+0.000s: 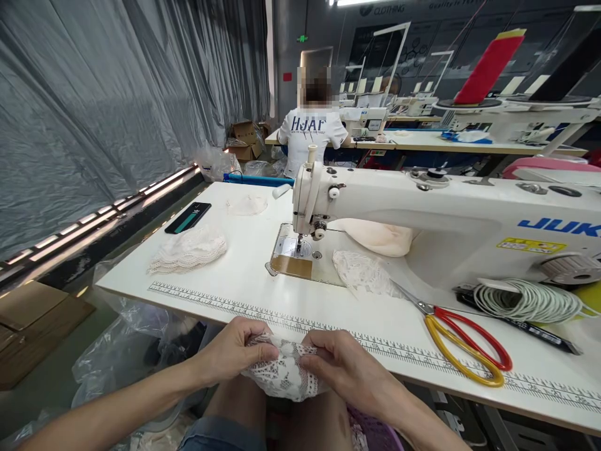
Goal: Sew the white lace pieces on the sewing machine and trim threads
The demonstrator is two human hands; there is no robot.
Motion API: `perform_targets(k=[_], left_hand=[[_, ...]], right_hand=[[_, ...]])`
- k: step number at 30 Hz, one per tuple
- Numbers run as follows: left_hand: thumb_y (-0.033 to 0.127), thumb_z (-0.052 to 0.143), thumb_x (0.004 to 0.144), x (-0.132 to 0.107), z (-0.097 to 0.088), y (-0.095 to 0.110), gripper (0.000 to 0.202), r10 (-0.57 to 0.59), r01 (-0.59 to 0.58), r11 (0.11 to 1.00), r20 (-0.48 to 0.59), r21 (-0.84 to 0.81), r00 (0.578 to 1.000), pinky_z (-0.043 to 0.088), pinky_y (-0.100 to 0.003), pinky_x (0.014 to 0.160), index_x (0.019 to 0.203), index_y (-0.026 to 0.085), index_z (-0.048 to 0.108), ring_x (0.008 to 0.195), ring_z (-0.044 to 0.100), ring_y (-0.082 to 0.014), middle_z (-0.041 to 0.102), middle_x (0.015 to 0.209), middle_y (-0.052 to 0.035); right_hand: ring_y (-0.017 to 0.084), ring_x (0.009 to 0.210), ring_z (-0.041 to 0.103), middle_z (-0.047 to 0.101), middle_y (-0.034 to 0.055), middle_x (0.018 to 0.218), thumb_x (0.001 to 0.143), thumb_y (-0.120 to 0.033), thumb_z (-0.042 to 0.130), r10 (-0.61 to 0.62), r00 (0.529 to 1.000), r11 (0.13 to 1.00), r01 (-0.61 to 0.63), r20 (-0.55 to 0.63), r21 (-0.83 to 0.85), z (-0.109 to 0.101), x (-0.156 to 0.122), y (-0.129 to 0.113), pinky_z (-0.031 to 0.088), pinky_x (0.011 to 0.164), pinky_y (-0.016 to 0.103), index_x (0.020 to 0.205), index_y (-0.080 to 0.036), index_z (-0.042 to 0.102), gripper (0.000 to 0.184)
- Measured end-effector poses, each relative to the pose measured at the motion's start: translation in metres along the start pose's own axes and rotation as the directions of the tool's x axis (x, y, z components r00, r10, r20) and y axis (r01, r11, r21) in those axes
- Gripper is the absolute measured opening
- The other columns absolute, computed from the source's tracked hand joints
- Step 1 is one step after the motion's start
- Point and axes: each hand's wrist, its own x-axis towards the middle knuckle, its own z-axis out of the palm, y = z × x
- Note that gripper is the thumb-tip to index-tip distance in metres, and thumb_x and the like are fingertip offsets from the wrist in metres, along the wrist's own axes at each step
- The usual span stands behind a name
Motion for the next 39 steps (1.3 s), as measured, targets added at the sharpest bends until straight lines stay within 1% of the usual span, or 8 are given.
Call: perform_targets(k=[9,14,18,21,26,29,35,39], left_hand=[[0.037,0.065,0.073,0.012,-0.039,0.045,0.027,0.079,-0.073,0.972,-0.019,0.223,0.997,0.036,-0.019,0.056,0.067,0.011,0.064,0.062,0.050,-0.0112,0.057,0.063,0.0011],[0.040,0.065,0.071,0.087,-0.089,0.095,0.028,0.057,-0.133,0.785,0.144,0.605,0.988,0.032,-0.021,0.052,0.076,0.012,0.067,0.061,0.051,-0.0120,0.060,0.066,0.0005],[0.028,0.074,0.059,0.155,-0.102,0.094,0.019,-0.019,-0.111,0.713,0.178,0.692,0.984,0.027,-0.022,0.050,0.060,0.013,0.063,0.053,0.044,-0.0107,0.052,0.053,0.0036],[0.028,0.075,0.059,0.180,-0.098,0.085,0.026,-0.060,-0.110,0.676,0.203,0.728,0.977,0.022,-0.023,0.048,0.051,0.015,0.053,0.048,0.036,-0.0089,0.042,0.047,0.0059],[0.033,0.076,0.062,0.190,-0.094,0.087,0.040,-0.126,-0.119,0.611,0.244,0.782,0.962,0.020,-0.024,0.047,0.048,0.017,0.041,0.046,0.029,-0.0078,0.029,0.044,0.0077],[0.034,0.073,0.066,0.197,-0.097,0.090,0.035,-0.119,-0.105,0.547,0.202,0.831,0.972,0.024,-0.024,0.048,0.052,0.017,0.046,0.048,0.037,-0.0091,0.038,0.047,0.0062],[0.012,0.036,0.089,0.191,-0.091,0.083,0.025,0.212,0.026,0.368,-0.111,0.930,0.971,0.034,-0.031,0.063,0.077,0.014,0.058,0.070,0.051,-0.0192,0.058,0.076,-0.0080],[0.011,0.031,0.092,0.162,-0.071,0.063,0.032,0.341,-0.109,0.302,-0.001,0.947,0.940,0.037,-0.031,0.069,0.081,0.016,0.060,0.076,0.053,-0.0170,0.060,0.080,-0.0062]], right_hand=[[0.011,0.054,0.043,0.047,-0.0035,0.056,0.089,-0.047,0.043,-0.083,0.994,0.994,0.078,-0.074,-0.071,0.002,0.020,-0.021,0.033,0.050,0.022,0.064,-0.019,0.044,0.037],[0.015,0.054,0.060,0.067,0.0011,0.065,0.093,-0.040,0.032,-0.154,0.981,0.969,0.127,-0.117,-0.211,-0.012,0.065,-0.022,0.045,0.055,0.025,0.070,-0.020,0.046,0.033],[0.022,0.059,0.060,0.064,0.0060,0.067,0.092,-0.038,0.032,-0.170,0.929,0.916,0.027,-0.329,-0.400,-0.045,0.087,0.004,0.044,0.055,0.033,0.075,-0.021,0.050,0.030],[0.022,0.072,0.063,0.066,0.0093,0.091,0.094,-0.029,0.029,-0.365,0.863,0.802,0.102,-0.348,-0.589,-0.065,0.091,0.022,0.046,0.059,0.032,0.098,-0.020,0.055,0.029],[0.021,0.102,0.058,0.065,0.0055,0.115,0.089,-0.010,0.033,-0.767,0.640,0.347,0.343,-0.054,-0.873,-0.068,0.109,0.041,0.043,0.080,0.034,0.119,-0.023,0.055,0.039],[0.021,0.098,0.057,0.068,0.0051,0.109,0.091,-0.012,0.031,-0.841,0.535,0.290,0.325,-0.078,-0.900,-0.061,0.122,0.050,0.038,0.082,0.037,0.113,-0.021,0.060,0.037],[0.020,0.100,0.055,0.066,0.0048,0.116,0.093,-0.013,0.033,-0.811,0.579,0.315,0.308,-0.086,-0.898,-0.061,0.121,0.053,0.033,0.086,0.036,0.116,-0.020,0.060,0.036],[0.021,0.097,0.055,0.066,0.0043,0.115,0.093,-0.011,0.031,-0.817,0.561,0.354,0.314,-0.128,-0.881,-0.060,0.122,0.053,0.032,0.083,0.036,0.115,-0.020,0.060,0.038]])
